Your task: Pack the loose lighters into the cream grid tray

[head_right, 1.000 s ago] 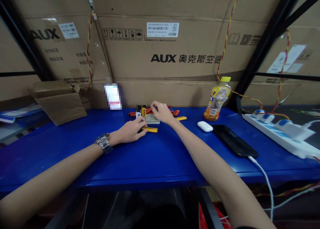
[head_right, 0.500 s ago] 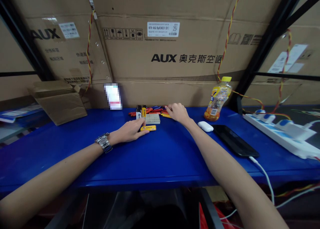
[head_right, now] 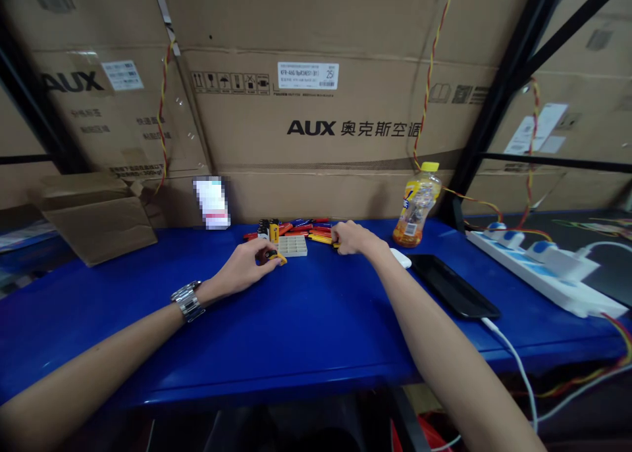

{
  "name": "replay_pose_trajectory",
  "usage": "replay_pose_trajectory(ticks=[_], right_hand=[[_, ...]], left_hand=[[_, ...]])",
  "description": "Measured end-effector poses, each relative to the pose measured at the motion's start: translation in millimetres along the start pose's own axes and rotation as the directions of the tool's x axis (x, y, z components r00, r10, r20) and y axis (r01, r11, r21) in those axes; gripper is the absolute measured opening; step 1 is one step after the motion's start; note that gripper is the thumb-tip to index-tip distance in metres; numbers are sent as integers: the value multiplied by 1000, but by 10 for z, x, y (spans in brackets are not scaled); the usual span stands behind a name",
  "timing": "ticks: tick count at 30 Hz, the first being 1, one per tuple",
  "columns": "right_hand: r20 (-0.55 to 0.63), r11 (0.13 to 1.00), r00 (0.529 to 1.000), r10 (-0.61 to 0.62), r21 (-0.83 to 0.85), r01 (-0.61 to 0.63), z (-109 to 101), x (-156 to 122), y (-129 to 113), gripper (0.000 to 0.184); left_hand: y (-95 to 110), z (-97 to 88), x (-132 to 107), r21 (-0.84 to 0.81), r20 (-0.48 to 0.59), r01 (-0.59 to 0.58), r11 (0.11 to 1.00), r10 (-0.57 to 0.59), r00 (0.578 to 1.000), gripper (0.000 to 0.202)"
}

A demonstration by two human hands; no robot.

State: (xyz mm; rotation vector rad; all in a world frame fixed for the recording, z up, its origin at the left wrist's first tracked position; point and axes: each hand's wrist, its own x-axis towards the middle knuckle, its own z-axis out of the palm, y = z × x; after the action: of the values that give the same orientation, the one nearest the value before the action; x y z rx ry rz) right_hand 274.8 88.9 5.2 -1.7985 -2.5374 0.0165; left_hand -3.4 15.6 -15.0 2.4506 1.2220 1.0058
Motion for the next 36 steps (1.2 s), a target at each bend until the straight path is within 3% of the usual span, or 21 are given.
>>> replay_pose_trajectory(ticks=[6, 8, 11, 16, 23, 28, 32, 34, 36], right_hand=[[-115, 981, 988, -101, 153, 118, 85, 49, -107, 43], [-133, 980, 985, -110, 149, 129, 99, 45, -153, 31], [-94, 980, 987, -131, 135, 143, 66, 4, -227, 6], [-17, 957, 975, -222, 189, 221, -89, -107, -299, 6], [-286, 921, 944, -164, 299, 251, -61, -55, -301, 11], [-400, 873, 910, -105, 402, 277, -27, -49, -365, 10], [-431, 788, 900, -56, 535, 305, -4, -55, -462, 19], [-433, 684, 901, -37, 646, 339, 32, -51, -528, 18], [-419, 527, 907, -41, 762, 376, 74, -50, -601, 17]], left_hand=[[25, -2, 0, -80, -7, 27, 996, -28, 1000, 20], [34, -5, 0, -114, -16, 12, 993, -14, 1000, 18], [55, -12, -3, -164, 7, 15, 986, -14, 1000, 17], [86, -8, -12, -153, 46, 98, 983, -92, 995, 16], [105, -7, -17, -150, 69, 118, 982, -109, 992, 24], [70, 29, -15, -334, 86, 174, 926, -154, 984, 18], [37, 76, -7, -497, 90, 198, 845, -177, 980, 18], [33, 86, -1, -524, 60, 193, 829, -190, 980, 21], [38, 85, 5, -535, 14, 189, 823, -215, 976, 27]])
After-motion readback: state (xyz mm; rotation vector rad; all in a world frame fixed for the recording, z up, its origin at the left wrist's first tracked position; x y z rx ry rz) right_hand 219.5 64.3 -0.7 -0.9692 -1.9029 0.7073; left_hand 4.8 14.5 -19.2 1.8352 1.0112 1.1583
